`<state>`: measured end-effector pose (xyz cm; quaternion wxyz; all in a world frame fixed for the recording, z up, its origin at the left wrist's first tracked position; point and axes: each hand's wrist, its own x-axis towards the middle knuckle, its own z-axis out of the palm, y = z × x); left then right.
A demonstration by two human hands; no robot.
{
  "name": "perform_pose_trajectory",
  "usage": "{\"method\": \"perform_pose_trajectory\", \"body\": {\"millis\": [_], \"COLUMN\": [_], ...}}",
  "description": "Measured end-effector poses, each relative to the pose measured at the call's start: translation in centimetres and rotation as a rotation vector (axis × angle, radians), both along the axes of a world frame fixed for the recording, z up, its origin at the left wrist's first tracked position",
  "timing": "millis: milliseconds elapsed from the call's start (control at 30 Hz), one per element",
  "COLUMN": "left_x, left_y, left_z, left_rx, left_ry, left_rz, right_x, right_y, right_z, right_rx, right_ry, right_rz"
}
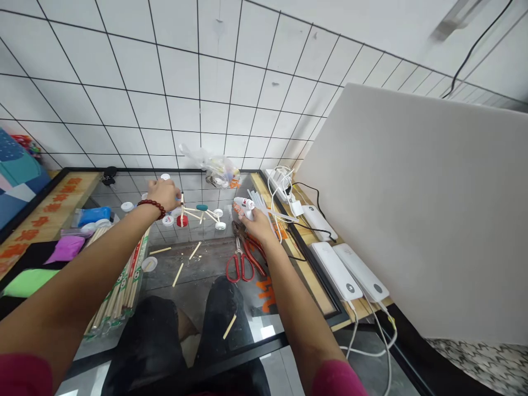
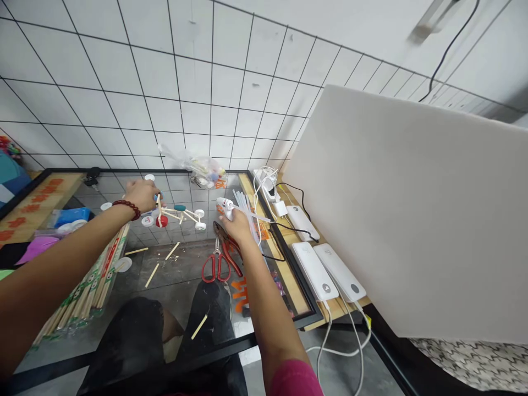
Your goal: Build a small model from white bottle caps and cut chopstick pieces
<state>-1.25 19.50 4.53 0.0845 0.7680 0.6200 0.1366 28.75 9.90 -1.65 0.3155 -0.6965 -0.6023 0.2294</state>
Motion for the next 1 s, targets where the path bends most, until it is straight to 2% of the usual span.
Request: {"method": "perform_pose_trajectory", "body": {"millis": [133, 233, 367, 433, 567, 633, 667, 733, 900, 967, 1000], "left_x": [1.1, 0.3, -2.3, -3.7, -5.0, -4.9, -4.7, -4.5, -5.7, -6.1, -6.1], "left_y": [-0.1, -0.9, -4.0, -6.2, -10.9, -12.7, -13.3, -13.9, -12.4, -11.6, -11.4], "left_z": [-0.4, 0.3, 2.3, 3.2, 3.7, 3.4, 3.2, 2.7, 1.8, 1.3, 1.1], "left_rx": [-0.02, -0.01, -0.024, -0.095, -0.279, -0.494, -0.551, -0.557, -0.322, -0.204, -0.195], "left_ry": [-0.114, -0.28, -0.718, -0.902, -1.212, -1.469, -1.502, -1.387, -1.009, -0.527, -0.333], "left_rz": [0.049, 0.102, 0.233, 0.234, 0.14, 0.032, -0.007, -0.031, 0.09, 0.084, 0.057], "right_x": [0.0, 0.1, 0.1, 0.0, -0.2, -0.3, -0.3, -0.3, -0.4, -0.3, -0.3], "right_y": [0.0, -0.1, -0.2, -0.2, -0.4, -0.5, -0.5, -0.6, -1.0, -1.1, -1.1], "right_z": [0.0, 0.0, 0.0, 0.1, 0.5, 0.7, 0.7, 0.9, 1.1, 1.0, 1.0], "right_rx": [-0.014, -0.006, -0.003, -0.005, -0.038, -0.054, -0.059, -0.068, -0.069, -0.056, -0.05], "right_ry": [-0.021, -0.002, 0.013, 0.011, -0.022, -0.04, -0.047, -0.059, -0.085, -0.089, -0.086], "right_rz": [-0.002, 0.001, -0.003, 0.0, -0.016, -0.027, -0.029, -0.032, -0.027, -0.02, -0.018]}}
